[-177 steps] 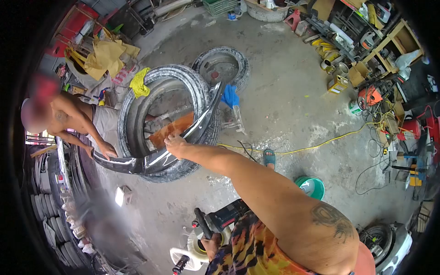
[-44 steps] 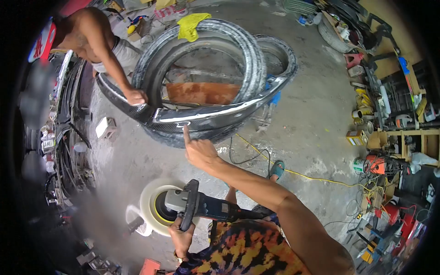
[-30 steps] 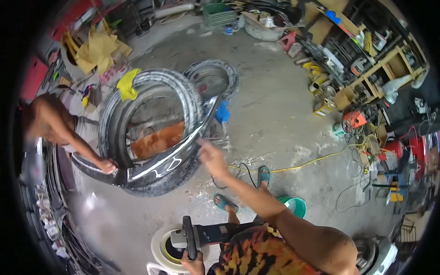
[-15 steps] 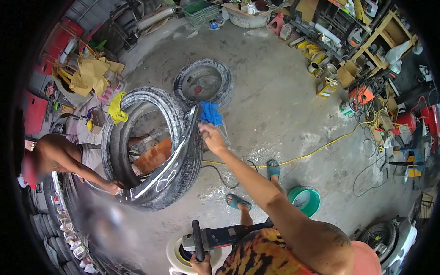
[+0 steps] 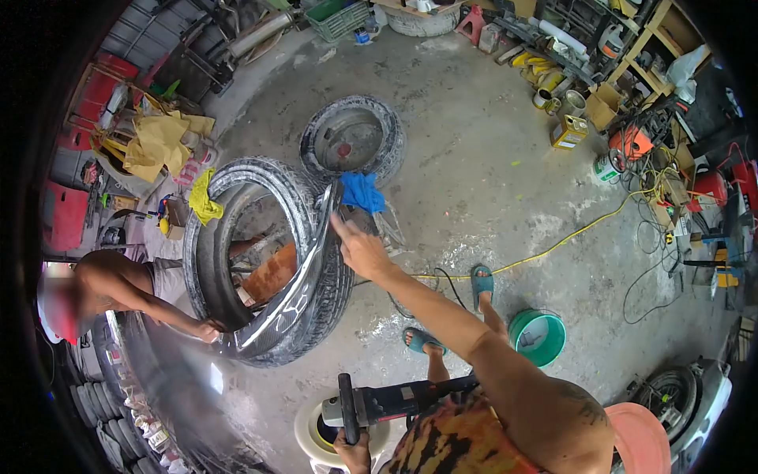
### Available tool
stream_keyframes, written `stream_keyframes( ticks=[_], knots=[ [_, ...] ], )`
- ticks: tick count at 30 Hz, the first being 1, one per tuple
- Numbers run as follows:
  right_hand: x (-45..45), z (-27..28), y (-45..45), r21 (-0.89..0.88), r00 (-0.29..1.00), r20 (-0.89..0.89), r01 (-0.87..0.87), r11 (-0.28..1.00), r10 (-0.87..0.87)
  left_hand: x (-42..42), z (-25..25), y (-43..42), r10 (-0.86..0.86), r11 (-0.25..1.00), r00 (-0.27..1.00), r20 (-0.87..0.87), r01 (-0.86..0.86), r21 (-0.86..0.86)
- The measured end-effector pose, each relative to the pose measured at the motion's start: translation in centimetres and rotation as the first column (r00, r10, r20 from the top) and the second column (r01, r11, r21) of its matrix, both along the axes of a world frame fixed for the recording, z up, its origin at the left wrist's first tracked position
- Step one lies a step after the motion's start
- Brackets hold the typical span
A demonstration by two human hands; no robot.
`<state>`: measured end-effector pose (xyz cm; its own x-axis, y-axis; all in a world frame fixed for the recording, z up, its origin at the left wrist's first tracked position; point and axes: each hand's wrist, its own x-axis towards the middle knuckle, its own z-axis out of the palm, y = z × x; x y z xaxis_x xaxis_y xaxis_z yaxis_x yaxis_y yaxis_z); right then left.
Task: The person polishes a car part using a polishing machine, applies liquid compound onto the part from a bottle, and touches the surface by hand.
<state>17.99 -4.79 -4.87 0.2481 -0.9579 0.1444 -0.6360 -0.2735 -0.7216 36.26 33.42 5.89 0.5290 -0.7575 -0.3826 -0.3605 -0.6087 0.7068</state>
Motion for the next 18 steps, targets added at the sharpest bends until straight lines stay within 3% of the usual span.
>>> stream_keyframes(
  ticks=[2,3,6,7,8,9,10,12,14,16,18],
  knots=[
    [0.9,-0.2,-0.7,0.044,0.959,0.181,0.215,0.976,-0.219,-0.4,0.5,-0.3,0.023,0.998,1.000,0.004,-0.023,0.054],
    [1.0,-0.3,-0.1,0.044,0.958,0.183,0.215,0.976,-0.219,-0.6,0.8,-0.5,-0.008,0.999,1.000,0.015,0.007,0.052],
    [2.3,0.7,3.2,-0.099,0.995,0.096,-0.017,0.995,0.027,-0.8,0.9,-0.9,-0.125,0.991,0.982,0.139,0.131,-0.029],
    [3.2,2.0,5.1,-0.067,0.986,0.061,-0.152,0.986,0.156,-0.6,1.2,-0.7,-0.131,0.986,0.977,0.168,0.110,0.125],
    [4.7,3.1,7.0,-0.035,0.956,0.034,-0.292,0.956,0.293,-0.4,0.7,-0.4,-0.173,0.983,0.965,0.199,0.156,0.096],
    [6.4,3.6,8.1,-0.135,0.938,-0.002,-0.342,0.930,0.345,-0.6,1.7,-1.3,-0.197,0.970,0.965,0.175,0.166,0.179],
    [8.0,4.2,8.6,-0.131,0.915,0.014,-0.399,0.908,0.404,-1.3,2.7,-2.4,-0.137,0.984,0.982,0.127,0.120,0.132],
    [11.5,5.3,9.0,0.028,0.749,-0.290,-0.616,0.788,0.596,-0.6,1.5,-0.8,-0.127,0.986,0.983,0.136,0.110,0.122],
    [15.8,3.3,9.3,-0.021,0.734,-0.311,-0.640,0.768,0.603,-0.5,1.1,0.0,-0.112,0.989,0.986,0.127,0.098,0.108],
    [19.6,1.2,10.1,-0.011,0.760,-0.428,-0.546,0.838,0.490,-0.7,1.5,0.0,-0.071,0.993,0.992,0.105,0.060,0.105],
    [19.7,2.9,11.1,0.010,0.714,-0.496,-0.564,0.826,0.494,-1.0,2.1,0.2,-0.036,0.994,0.997,0.071,0.029,0.102]
  ],
)
